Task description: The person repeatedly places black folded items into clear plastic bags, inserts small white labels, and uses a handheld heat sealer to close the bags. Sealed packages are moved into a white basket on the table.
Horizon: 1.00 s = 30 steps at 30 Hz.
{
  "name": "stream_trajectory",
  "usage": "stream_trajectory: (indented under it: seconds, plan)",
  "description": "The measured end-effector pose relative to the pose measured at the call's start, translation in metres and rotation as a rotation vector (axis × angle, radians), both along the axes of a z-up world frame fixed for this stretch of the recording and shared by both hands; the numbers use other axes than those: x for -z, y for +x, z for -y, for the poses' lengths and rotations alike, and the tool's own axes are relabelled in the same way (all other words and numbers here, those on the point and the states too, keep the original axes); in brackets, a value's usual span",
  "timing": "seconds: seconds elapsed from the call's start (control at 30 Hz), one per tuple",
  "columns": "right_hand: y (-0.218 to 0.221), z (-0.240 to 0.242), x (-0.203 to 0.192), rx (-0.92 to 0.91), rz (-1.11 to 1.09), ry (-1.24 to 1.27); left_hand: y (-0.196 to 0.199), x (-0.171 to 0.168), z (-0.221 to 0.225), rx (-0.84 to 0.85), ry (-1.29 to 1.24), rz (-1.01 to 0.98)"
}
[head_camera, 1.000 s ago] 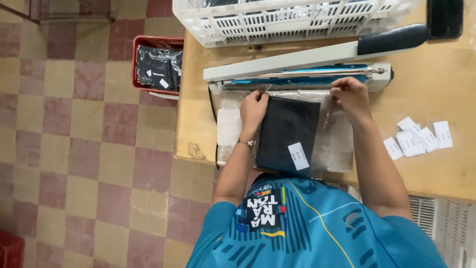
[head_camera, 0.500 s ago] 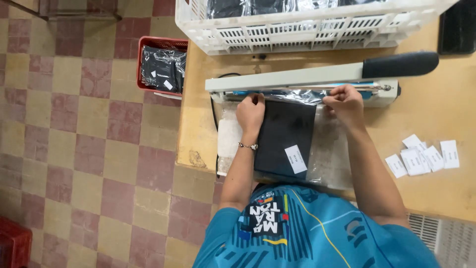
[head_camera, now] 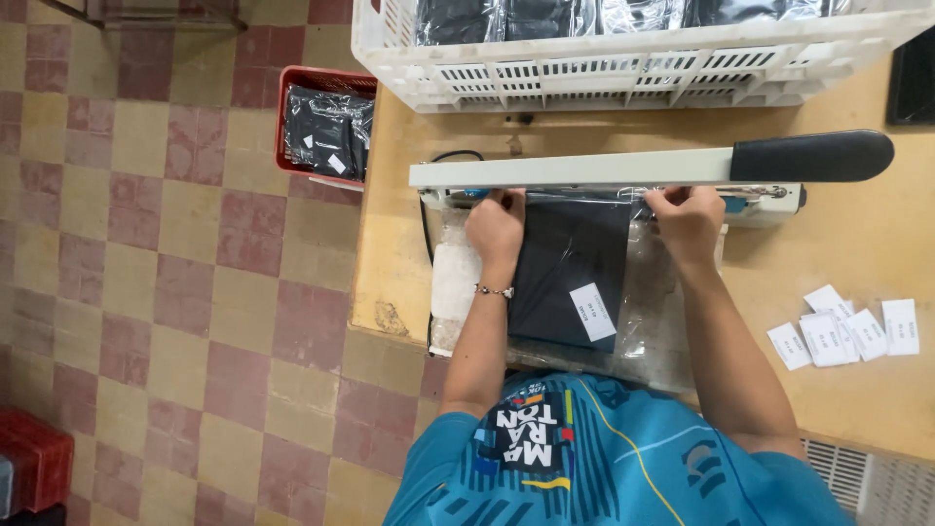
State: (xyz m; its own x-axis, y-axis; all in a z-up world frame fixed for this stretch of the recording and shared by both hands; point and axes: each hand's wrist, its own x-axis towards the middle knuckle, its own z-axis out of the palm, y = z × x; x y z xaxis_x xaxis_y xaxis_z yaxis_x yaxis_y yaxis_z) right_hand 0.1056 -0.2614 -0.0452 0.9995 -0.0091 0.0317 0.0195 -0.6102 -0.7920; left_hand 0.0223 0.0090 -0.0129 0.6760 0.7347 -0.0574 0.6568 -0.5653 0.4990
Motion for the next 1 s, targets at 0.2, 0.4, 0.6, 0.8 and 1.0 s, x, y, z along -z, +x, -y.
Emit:
stream_trajectory:
  seconds: [0.2, 0.4, 0.6, 0.8, 1.0]
  plan:
    - [-0.007, 0.000, -0.033, -0.023, -0.085, -0.014, -0.026, -0.029, 0.019, 0.403, 0.642, 0.427]
    - [-0.001, -0.004, -0.037, -0.018, -0.235, 0.099, -0.035, -0.030, 0.090, 0.940, 0.481, 0.386]
    - [0.002, 0.003, -0.044, -0.053, -0.366, 0.532, -0.038, -0.044, 0.088, 1.009, 0.457, -0.033]
    - [0.007, 0.005, -0.026, -0.017, -0.202, 0.236, -0.035, -0.031, 0.090, 0.947, 0.509, 0.125]
    - [0.010, 0.002, -0.005, 0.049, -0.187, -0.278, -0.035, -0.026, 0.091, 0.946, 0.523, 0.072]
